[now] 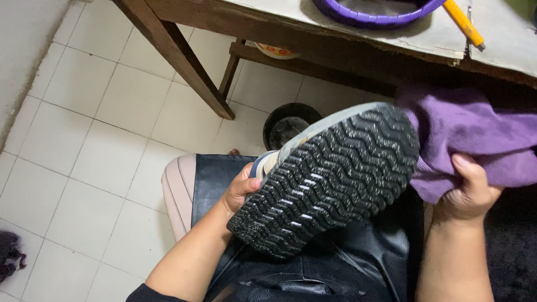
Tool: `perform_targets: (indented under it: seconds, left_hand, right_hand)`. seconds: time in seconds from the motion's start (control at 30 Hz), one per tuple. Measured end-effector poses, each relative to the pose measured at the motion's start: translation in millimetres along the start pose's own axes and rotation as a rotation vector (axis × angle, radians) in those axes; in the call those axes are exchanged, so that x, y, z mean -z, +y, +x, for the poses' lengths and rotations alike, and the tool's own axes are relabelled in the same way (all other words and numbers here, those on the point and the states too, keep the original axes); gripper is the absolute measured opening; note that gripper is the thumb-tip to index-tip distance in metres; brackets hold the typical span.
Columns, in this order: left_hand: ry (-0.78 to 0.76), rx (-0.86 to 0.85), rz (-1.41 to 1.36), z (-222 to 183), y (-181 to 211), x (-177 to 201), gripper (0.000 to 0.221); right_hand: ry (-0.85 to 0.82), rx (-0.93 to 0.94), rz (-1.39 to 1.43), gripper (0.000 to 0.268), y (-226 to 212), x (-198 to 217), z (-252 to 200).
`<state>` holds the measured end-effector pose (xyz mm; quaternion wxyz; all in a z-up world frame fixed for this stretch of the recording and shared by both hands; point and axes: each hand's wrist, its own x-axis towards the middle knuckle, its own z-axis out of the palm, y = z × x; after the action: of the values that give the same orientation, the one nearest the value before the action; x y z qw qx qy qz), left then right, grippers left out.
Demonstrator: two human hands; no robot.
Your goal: Cleaning the sole and midsole of a sneaker using a brush, soapy water, and a cloth at a repair bench.
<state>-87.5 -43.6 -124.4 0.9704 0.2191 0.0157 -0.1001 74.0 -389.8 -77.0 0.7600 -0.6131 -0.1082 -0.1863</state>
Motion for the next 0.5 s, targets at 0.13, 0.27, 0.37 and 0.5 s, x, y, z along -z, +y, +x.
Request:
perform_targets:
  seconds: [0.13,0.27,0.37,0.5]
  left_hand:
    - [-0.038,0.033,-0.045,0.4,0.6,-0.7,0.075]
    - [-0.052,0.036,0.042,2.9,-2.0,4.1,0.073]
    - [-0.038,0.05,0.028,5.9,-4.2,3.0,0.07]
    - [0.146,-0.176,0.179,20.1,-29.1,-0.3,0.023]
  right_hand:
    - [-0.199,-0.406,0.391,0.086,-79.0,-56.7,8.8]
    - [-0.12,-0.391,0.508,0.088,-71.9,-21.7,4.9]
    - [-0.254,-0.488,0.754,0.084,-83.0,-24.4,-4.9]
    - [-0.389,-0.534,0.724,0.079,-88.1,-25.8,-13.1]
